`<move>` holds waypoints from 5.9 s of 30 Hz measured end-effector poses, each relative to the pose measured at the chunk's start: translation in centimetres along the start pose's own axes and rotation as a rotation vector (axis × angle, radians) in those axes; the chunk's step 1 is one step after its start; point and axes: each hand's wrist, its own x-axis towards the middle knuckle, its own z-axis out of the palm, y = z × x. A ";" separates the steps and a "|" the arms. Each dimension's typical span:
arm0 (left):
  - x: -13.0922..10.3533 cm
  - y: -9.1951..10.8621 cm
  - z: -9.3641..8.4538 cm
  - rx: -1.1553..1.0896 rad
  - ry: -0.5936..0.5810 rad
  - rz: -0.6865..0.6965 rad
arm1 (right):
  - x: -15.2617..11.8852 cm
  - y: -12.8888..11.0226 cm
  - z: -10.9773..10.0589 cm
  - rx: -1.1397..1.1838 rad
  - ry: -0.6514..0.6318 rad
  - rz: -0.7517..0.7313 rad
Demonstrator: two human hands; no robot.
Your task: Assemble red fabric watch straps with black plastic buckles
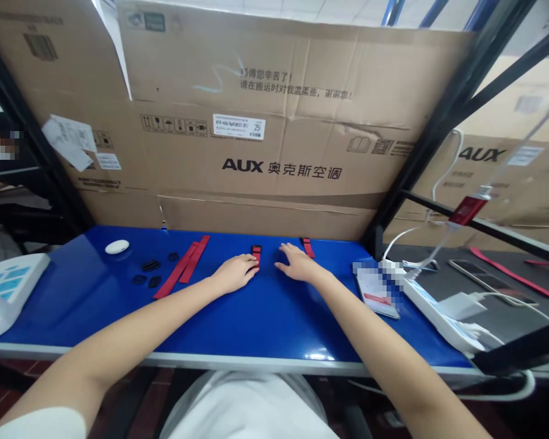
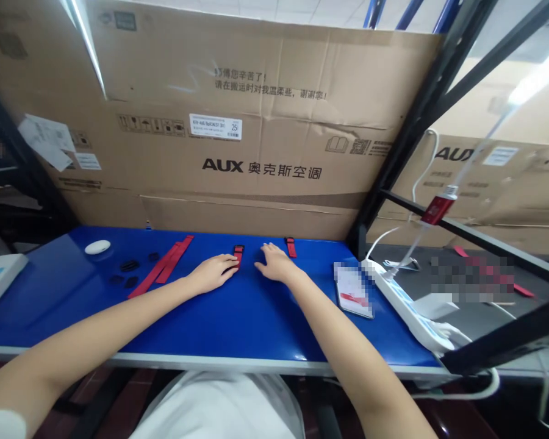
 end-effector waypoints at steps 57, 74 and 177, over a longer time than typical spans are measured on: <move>-1.6 -2.0 -0.2 -0.088 -0.149 -0.292 | -0.5 -3.4 3.0 0.060 -0.047 -0.024; -1.6 -2.4 0.3 -0.084 -0.134 -0.276 | -0.4 -3.4 3.0 0.055 -0.050 -0.016; -1.8 0.3 -2.6 -1.530 -0.102 -0.380 | -2.6 -7.4 1.7 0.983 0.040 -0.248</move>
